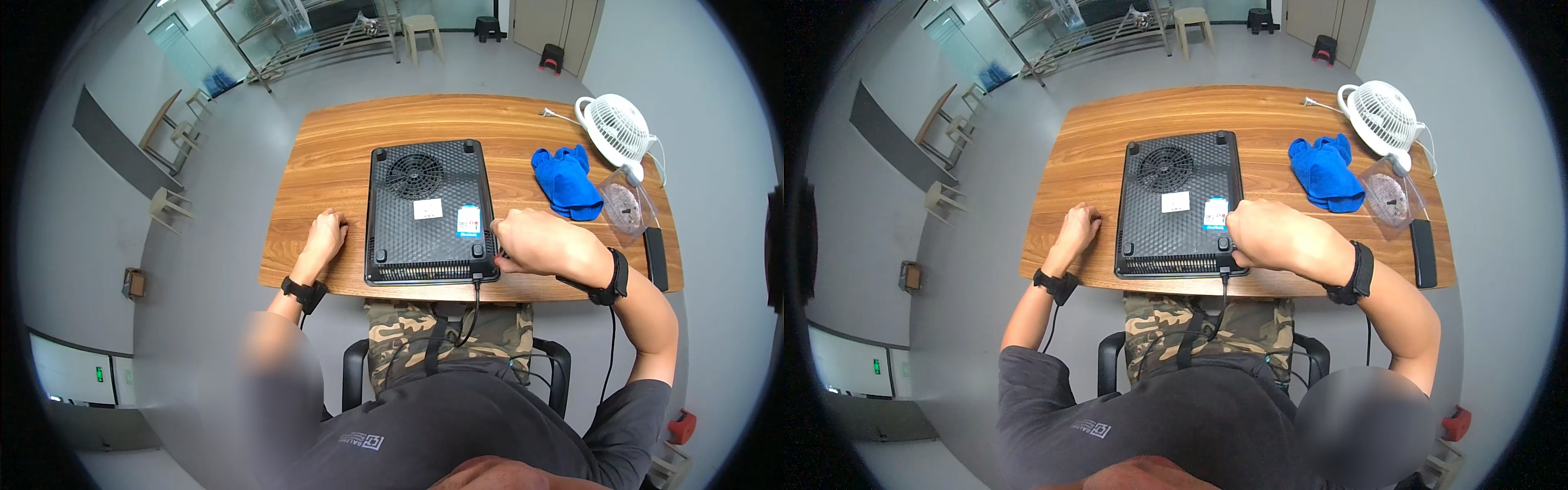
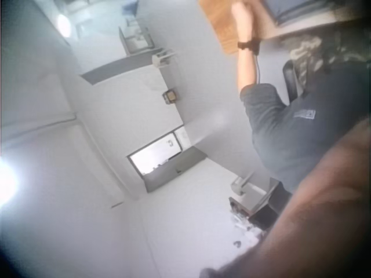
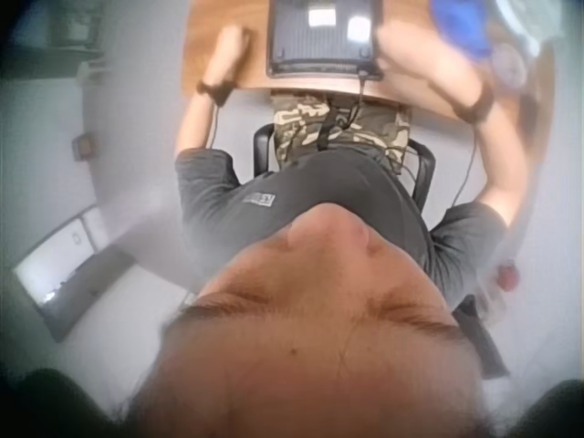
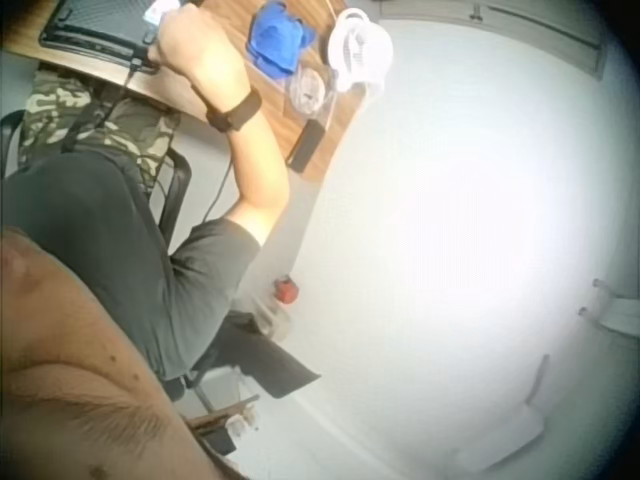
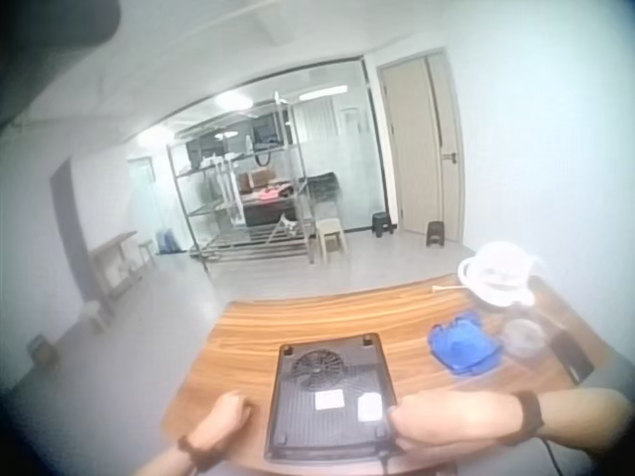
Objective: The person assembles a portable electric heater by inserting a heating element into the base, securing it with screws, and attaching the top cover. They use a screwdriver to fasten multiple screws on the bottom panel and finish by wiping the surface with a blue cloth.
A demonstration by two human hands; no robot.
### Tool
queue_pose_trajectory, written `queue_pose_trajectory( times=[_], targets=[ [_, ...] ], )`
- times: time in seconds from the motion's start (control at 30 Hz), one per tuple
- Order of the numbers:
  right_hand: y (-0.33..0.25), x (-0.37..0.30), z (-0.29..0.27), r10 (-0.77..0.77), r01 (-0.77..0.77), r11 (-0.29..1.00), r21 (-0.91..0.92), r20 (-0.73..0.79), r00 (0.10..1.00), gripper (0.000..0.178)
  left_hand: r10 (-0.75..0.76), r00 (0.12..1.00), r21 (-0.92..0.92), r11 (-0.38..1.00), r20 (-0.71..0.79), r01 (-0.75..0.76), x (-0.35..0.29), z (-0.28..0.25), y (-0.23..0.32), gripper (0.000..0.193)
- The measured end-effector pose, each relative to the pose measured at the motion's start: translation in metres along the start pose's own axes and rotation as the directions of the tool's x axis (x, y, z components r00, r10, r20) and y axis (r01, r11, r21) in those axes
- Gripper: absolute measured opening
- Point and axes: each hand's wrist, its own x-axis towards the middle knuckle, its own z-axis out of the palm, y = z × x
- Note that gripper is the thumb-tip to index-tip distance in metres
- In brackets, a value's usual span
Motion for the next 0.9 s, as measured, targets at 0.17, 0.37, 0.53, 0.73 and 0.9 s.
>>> queue_pose_trajectory(
  times=[0.17, 0.37, 0.53, 0.73, 0.9],
  targets=[
    [-0.001, -0.001, -0.002, -0.003, 0.003, 0.999, 0.033, 0.005, 1.000, 0.034, 0.041, 0.999, -0.059, 0.997, 0.013, -0.040, -0.006, -0.007, 0.001, 0.014],
    [0.001, -0.003, 0.001, -0.020, 0.020, 1.000, 0.004, -0.018, 1.000, 0.033, 0.027, 0.999, -0.030, 0.999, 0.038, -0.026, -0.008, -0.007, -0.002, 0.013],
    [-0.004, -0.001, -0.006, -0.035, 0.035, 0.998, -0.050, 0.009, 0.999, 0.033, -0.003, 0.999, 0.112, 0.994, 0.055, -0.003, -0.008, -0.006, 0.007, 0.013],
    [-0.011, -0.005, -0.019, -0.068, 0.071, 0.993, -0.090, 0.033, 0.997, 0.036, -0.061, 0.997, 0.090, 0.994, 0.042, 0.057, 0.006, -0.014, 0.011, 0.019],
    [-0.009, -0.010, -0.038, -0.034, 0.034, 0.993, -0.109, -0.004, 0.999, 0.037, -0.091, 0.996, 0.057, 0.994, 0.016, 0.090, 0.029, -0.049, 0.035, 0.024]
  ],
)
